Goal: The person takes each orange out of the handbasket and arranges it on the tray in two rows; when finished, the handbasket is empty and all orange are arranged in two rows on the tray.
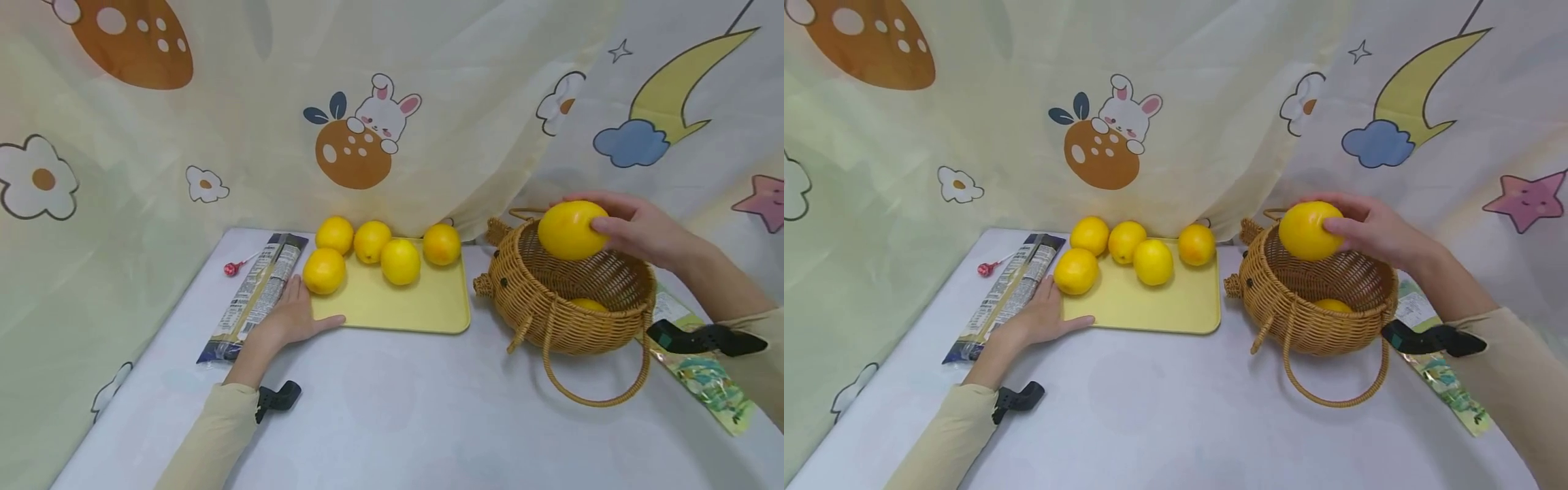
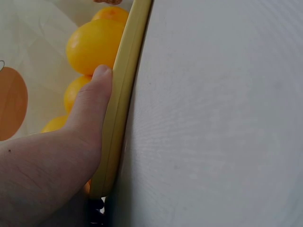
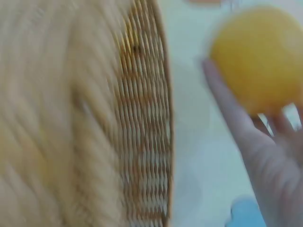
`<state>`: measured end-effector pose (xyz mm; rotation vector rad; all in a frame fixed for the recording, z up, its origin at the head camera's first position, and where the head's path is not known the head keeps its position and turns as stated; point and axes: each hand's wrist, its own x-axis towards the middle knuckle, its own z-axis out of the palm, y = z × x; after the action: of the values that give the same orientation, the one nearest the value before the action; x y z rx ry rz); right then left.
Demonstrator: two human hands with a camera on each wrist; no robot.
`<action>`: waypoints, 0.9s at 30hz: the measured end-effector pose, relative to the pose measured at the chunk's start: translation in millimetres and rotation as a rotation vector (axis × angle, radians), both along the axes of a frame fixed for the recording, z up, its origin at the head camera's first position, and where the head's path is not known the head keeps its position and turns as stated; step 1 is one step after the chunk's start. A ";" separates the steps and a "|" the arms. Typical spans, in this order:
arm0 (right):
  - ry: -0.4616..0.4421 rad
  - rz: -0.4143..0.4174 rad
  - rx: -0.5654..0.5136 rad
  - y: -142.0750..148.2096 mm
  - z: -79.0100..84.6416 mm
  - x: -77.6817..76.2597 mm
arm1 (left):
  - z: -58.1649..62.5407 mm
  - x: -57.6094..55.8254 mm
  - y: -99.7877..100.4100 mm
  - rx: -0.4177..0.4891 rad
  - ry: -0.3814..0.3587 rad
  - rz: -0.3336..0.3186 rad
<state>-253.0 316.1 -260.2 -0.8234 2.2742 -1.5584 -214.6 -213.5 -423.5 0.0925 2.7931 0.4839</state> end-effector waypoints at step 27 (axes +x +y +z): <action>-0.233 0.061 -0.610 -130.1 -70.5 71.7 | -0.1 1.3 -2.8 0.011 0.024 -0.006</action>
<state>-181.2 186.1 -330.7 -0.7771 1.6052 -2.2223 -213.3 -216.3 -423.7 0.1101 2.8128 0.4994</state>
